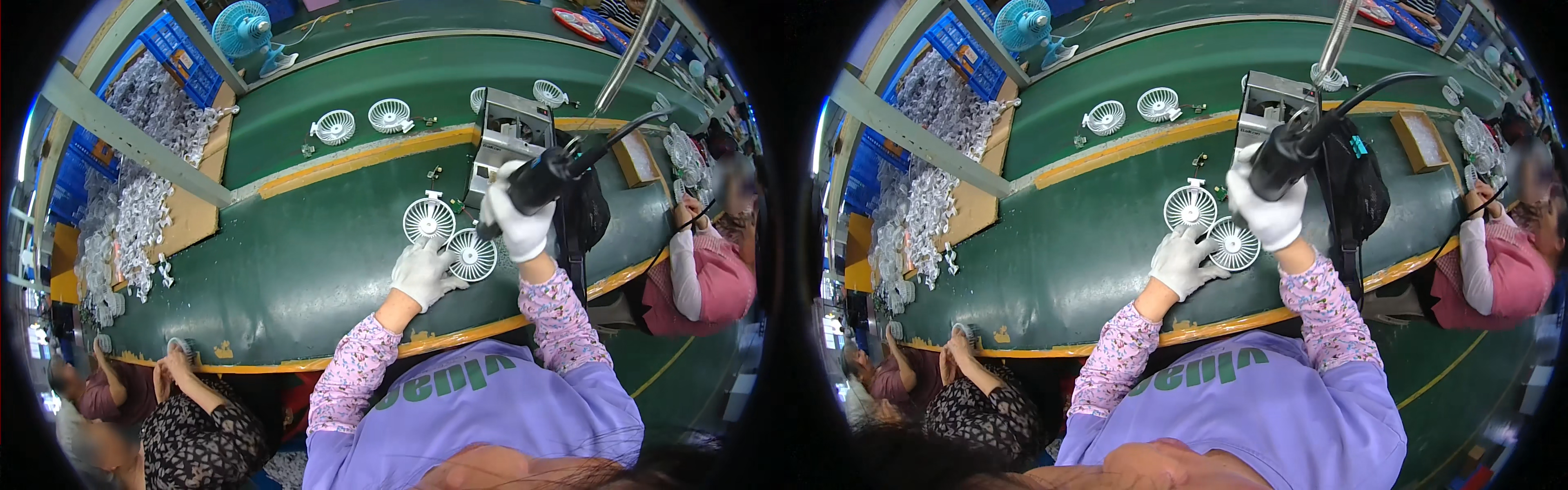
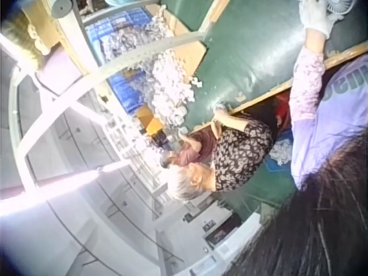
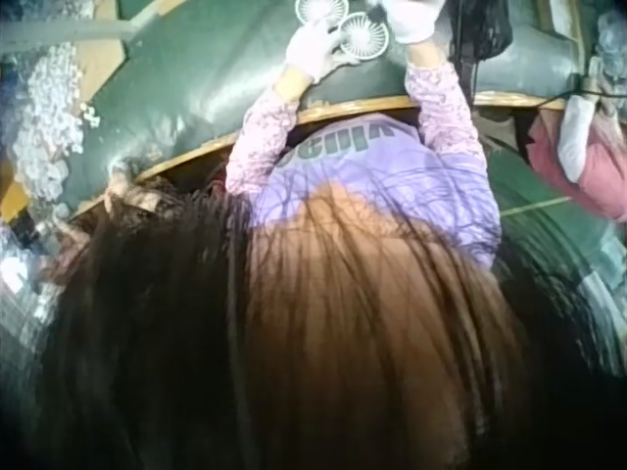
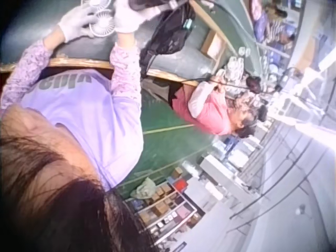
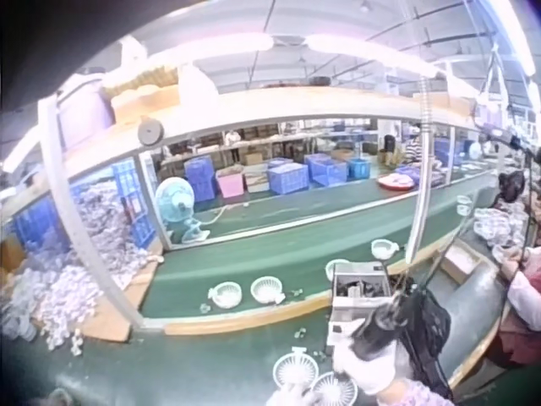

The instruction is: The person puts on gloves, places circuit boards onto fan grilles, and secures them using an electric screwdriver. The person then places the assembled fan parts onto the conveyor.

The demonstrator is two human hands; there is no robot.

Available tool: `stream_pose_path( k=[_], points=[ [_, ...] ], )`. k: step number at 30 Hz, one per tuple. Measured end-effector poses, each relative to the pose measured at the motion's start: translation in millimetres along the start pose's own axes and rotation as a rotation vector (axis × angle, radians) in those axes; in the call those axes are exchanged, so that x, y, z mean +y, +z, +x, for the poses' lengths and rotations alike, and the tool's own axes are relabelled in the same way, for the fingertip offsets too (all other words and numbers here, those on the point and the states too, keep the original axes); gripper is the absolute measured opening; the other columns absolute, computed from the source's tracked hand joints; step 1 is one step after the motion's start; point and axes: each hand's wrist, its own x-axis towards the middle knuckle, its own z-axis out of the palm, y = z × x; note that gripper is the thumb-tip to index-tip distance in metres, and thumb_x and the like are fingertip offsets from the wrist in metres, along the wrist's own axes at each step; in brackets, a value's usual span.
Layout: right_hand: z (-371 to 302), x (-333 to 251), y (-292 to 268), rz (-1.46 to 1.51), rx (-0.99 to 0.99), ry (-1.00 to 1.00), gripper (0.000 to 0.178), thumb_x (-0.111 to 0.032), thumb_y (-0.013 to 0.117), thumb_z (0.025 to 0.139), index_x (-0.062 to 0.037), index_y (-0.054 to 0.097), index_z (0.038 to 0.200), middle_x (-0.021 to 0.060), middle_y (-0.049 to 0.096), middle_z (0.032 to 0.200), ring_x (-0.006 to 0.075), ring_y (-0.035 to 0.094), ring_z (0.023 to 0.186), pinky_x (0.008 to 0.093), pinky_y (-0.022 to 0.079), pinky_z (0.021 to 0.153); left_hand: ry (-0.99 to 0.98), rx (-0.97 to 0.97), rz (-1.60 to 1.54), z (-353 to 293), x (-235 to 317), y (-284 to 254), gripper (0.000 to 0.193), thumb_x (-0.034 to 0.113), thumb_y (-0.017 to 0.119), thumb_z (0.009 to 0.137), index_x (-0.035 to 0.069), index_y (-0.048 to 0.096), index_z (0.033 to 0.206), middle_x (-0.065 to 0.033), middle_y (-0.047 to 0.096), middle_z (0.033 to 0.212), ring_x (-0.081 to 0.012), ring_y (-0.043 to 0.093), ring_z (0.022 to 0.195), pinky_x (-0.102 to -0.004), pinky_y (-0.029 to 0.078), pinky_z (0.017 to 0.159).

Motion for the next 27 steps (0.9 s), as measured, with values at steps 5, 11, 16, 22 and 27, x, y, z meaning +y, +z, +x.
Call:
stream_pose_path(
  k=[5,11,16,22,27],
  points=[
    [-21,21,8,-0.183,-0.156,-0.050,0.030,0.016,0.053,0.074,-0.0011,0.048,0.098,0.0033,0.051,0.072,0.0116,0.052,0.051,0.0250,0.043,0.046,0.029,0.002,-0.020,1,-1,1,0.040,0.043,0.072,0.062,0.012,0.066,0.086,-0.0096,0.055,0.105,-0.0288,0.051,0.100,-0.0404,0.044,0.082],
    [-26,30,8,-0.342,-0.191,-0.146,0.025,0.007,0.063,0.071,-0.0017,0.054,0.093,0.0027,0.056,0.080,0.0088,0.055,0.067,0.0226,0.045,0.059,0.017,-0.017,0.003,2,1,0,0.041,0.044,0.072,0.062,0.013,0.067,0.088,-0.0100,0.055,0.106,-0.0291,0.050,0.102,-0.0403,0.043,0.082],
    [-26,27,6,-0.283,-0.255,-0.058,0.025,0.006,0.064,0.069,-0.0016,0.054,0.091,0.0026,0.055,0.081,0.0085,0.054,0.073,0.0226,0.044,0.065,0.024,0.030,0.022,1,1,1,0.040,0.043,0.072,0.062,0.013,0.067,0.088,-0.0091,0.055,0.105,-0.0285,0.051,0.101,-0.0400,0.043,0.081],
    [2,10,-9,-0.258,-0.134,-0.174,0.030,0.013,0.052,0.076,-0.0021,0.046,0.101,0.0061,0.052,0.062,0.0155,0.052,0.048,0.0273,0.044,0.045,0.185,-0.084,-0.061,-4,-1,-2,0.041,0.043,0.074,0.057,0.013,0.068,0.084,-0.0076,0.058,0.098,-0.0273,0.052,0.097,-0.0399,0.045,0.077],
    [46,-6,-21,-0.194,0.107,-0.345,0.024,0.010,0.062,0.074,-0.0023,0.055,0.094,0.0021,0.058,0.075,0.0079,0.055,0.059,0.0220,0.045,0.053,0.294,-0.153,-0.060,-5,6,10,0.044,0.044,0.073,0.059,0.013,0.067,0.090,-0.0079,0.055,0.107,-0.0277,0.052,0.100,-0.0409,0.046,0.079]
  ],
)
